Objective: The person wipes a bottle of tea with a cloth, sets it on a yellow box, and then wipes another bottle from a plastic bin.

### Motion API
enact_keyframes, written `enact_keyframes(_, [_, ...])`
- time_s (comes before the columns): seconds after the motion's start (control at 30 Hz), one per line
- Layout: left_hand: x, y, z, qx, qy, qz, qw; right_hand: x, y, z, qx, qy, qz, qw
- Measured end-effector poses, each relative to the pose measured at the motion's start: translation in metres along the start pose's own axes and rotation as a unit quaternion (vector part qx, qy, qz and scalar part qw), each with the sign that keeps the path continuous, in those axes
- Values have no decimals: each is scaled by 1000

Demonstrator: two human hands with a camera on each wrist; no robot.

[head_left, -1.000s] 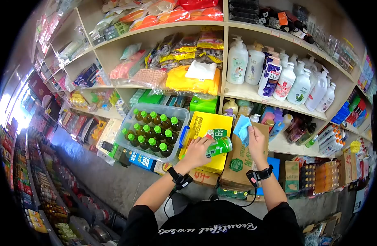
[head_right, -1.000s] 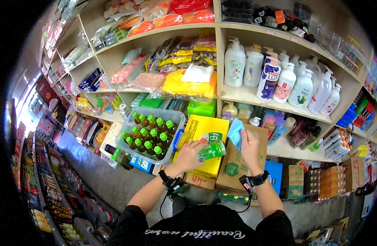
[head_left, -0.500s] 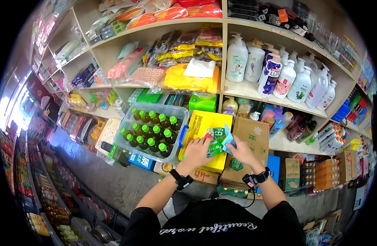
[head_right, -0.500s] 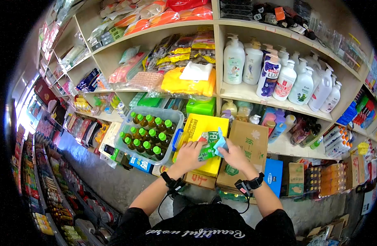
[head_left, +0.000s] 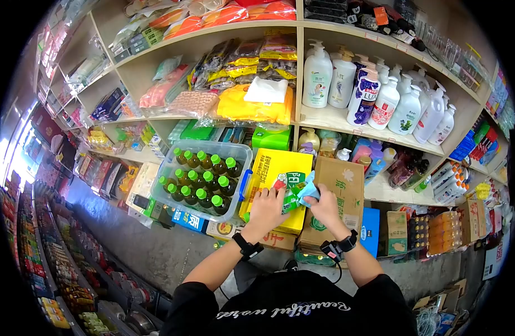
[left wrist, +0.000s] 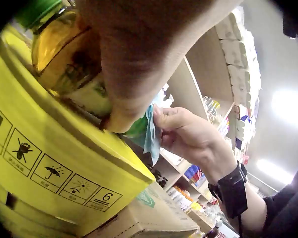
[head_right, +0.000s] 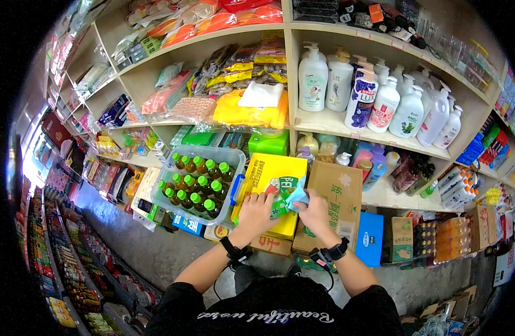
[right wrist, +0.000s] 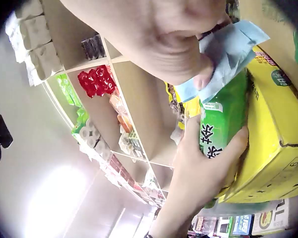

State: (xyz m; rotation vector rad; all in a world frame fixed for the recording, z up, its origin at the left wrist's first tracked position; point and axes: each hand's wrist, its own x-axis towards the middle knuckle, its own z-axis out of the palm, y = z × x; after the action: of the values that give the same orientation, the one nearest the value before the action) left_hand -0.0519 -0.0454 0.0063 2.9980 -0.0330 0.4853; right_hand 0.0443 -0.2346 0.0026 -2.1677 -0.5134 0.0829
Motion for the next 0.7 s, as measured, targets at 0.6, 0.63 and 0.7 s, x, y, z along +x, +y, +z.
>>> enact_keyframes(0.6, [-8, -5, 5, -3, 22, 52, 998, 0, -15, -25, -104, 39, -315, 943])
enact_keyframes(0.63, [-8, -6, 6, -8, 27, 55, 998, 1, -16, -22, -124, 37, -355, 926])
enact_keyframes(0.7, [-9, -7, 5, -19, 39, 59, 997, 3, -18, -19, -149, 7, -343, 927])
